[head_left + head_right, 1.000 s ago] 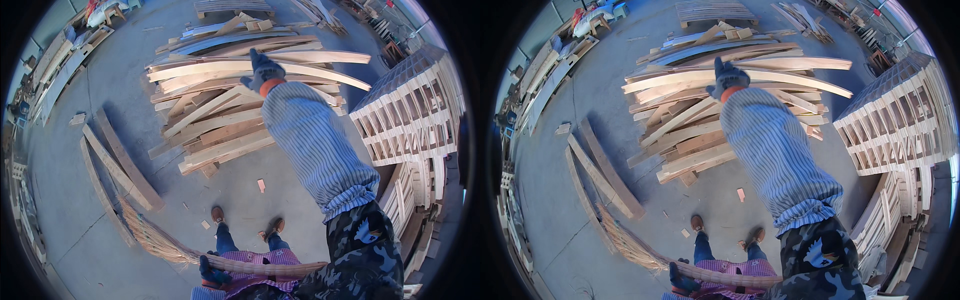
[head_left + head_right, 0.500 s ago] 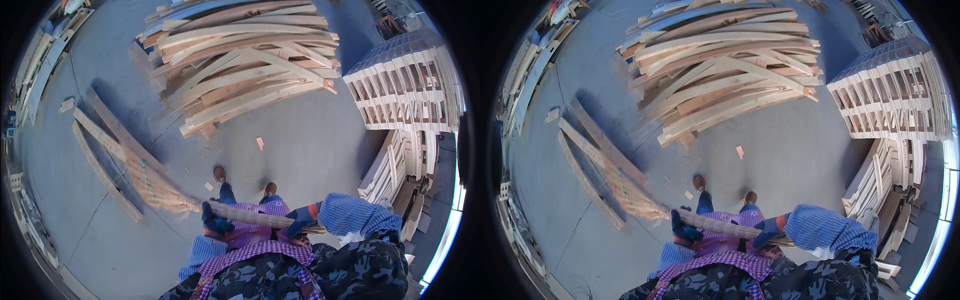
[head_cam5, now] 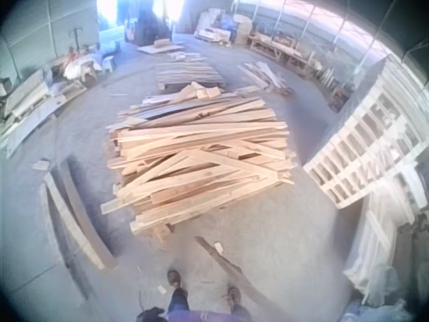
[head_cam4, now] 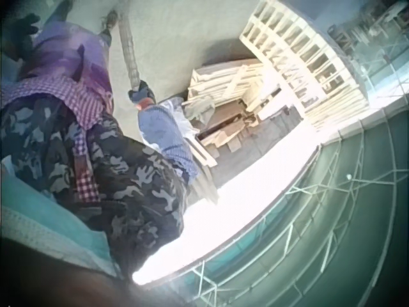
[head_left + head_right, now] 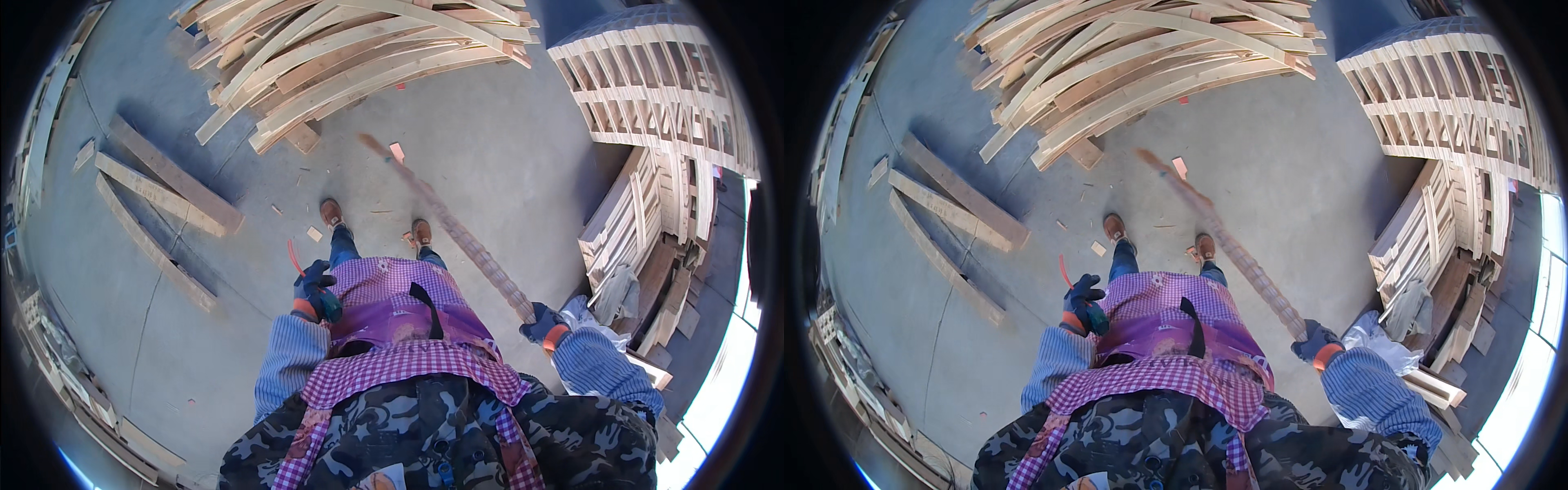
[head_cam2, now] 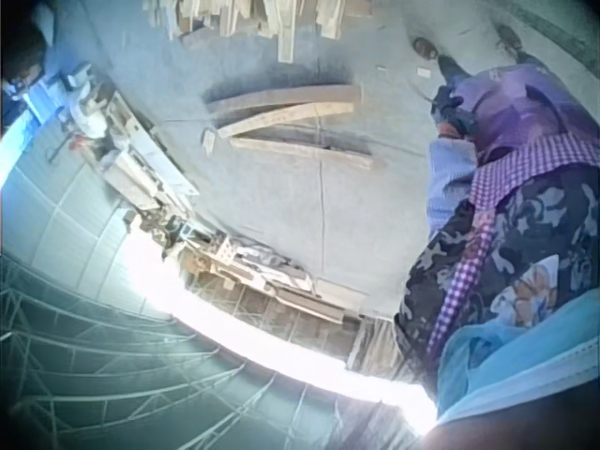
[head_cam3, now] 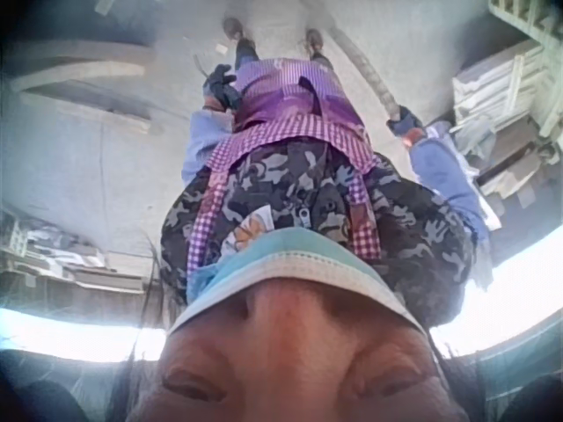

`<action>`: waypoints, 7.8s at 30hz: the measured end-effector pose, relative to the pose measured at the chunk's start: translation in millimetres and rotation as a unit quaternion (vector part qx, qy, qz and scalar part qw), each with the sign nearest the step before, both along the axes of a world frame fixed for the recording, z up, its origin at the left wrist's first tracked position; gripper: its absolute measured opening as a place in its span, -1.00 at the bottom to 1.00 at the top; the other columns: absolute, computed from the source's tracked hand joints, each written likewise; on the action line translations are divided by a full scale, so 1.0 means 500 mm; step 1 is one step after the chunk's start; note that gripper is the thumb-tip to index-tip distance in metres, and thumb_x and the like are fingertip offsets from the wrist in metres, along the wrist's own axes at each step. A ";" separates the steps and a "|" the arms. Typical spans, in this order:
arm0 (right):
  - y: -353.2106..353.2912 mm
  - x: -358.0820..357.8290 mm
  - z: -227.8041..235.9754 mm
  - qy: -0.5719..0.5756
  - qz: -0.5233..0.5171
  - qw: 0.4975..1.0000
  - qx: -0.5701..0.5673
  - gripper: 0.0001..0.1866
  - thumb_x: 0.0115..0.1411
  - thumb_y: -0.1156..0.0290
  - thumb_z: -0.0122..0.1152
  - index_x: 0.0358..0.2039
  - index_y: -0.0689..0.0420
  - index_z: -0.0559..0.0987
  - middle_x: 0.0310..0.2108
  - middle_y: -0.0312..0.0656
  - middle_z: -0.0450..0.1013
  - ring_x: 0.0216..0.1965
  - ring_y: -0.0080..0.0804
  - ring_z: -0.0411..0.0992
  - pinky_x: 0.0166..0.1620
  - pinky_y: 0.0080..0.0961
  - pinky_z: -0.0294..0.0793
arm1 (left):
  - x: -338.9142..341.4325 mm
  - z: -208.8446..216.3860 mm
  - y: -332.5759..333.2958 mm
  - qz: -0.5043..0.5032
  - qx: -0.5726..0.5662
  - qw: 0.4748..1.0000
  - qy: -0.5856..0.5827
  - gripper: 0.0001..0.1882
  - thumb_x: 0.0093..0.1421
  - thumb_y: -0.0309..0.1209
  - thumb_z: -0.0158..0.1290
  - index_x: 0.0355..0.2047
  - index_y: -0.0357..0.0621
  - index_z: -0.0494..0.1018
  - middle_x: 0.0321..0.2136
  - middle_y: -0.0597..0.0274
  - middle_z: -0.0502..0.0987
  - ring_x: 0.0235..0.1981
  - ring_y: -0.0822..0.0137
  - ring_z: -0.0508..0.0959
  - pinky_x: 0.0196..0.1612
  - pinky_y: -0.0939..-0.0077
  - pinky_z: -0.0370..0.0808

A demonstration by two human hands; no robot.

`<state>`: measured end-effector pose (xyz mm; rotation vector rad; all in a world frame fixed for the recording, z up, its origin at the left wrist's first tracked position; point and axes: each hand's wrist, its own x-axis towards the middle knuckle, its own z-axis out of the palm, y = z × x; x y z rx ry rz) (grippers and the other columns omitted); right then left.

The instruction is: The person sweeps wood shavings and small offcuts from a metal machine surface and the workshop floor using a straw broom. They gather the debris into a pile and then pick up several longer wood offcuts by hand, stacking them with other pieces.

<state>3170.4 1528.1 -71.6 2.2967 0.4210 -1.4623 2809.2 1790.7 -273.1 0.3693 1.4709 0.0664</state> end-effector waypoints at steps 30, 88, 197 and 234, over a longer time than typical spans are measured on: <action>-0.122 -0.214 -0.517 0.180 0.275 0.940 0.090 -0.53 -0.25 0.24 0.25 -0.31 0.22 0.42 -0.39 -0.03 0.44 -0.35 -0.21 0.45 -0.29 -0.32 0.43 | 0.069 0.224 -1.039 0.423 -0.112 0.836 0.331 -0.74 0.01 -0.27 0.09 -0.33 -0.13 0.41 -0.74 0.18 0.39 -0.83 0.39 0.29 -0.78 0.53 0.22; 0.702 -0.563 -0.728 0.096 0.425 0.857 0.274 -0.02 -0.31 0.53 0.34 0.15 0.06 0.03 -0.34 -0.02 0.40 -0.46 -0.22 0.42 -0.47 -0.37 0.42 | 0.300 0.238 -1.235 0.623 -0.332 0.611 0.358 -0.78 -0.01 -0.32 0.06 -0.36 -0.11 0.37 -0.76 0.09 0.37 -0.82 0.26 0.33 -0.79 0.37 0.28; -0.083 -1.256 -0.239 0.494 0.178 0.837 -0.154 -0.53 -0.08 0.51 0.20 -0.12 0.13 0.31 -0.50 -0.13 0.39 -0.65 -0.47 0.36 -0.64 -0.56 0.40 | -0.173 0.123 -1.463 0.877 -0.237 0.358 0.215 -0.83 -0.03 -0.39 0.01 -0.47 -0.23 0.35 -0.90 0.33 0.11 -0.89 0.45 0.15 -0.83 0.56 0.05; 0.002 -1.490 -0.317 0.509 0.229 0.792 -0.248 -0.74 0.00 0.30 0.19 -0.37 0.11 0.35 -0.52 -0.29 0.33 -0.61 -0.53 0.33 -0.60 -0.55 0.44 | -0.155 0.199 -1.361 0.897 -0.282 0.272 0.205 -0.85 0.02 -0.43 0.03 -0.41 -0.12 0.31 -0.83 0.35 0.22 -0.87 0.45 0.20 -0.83 0.47 0.12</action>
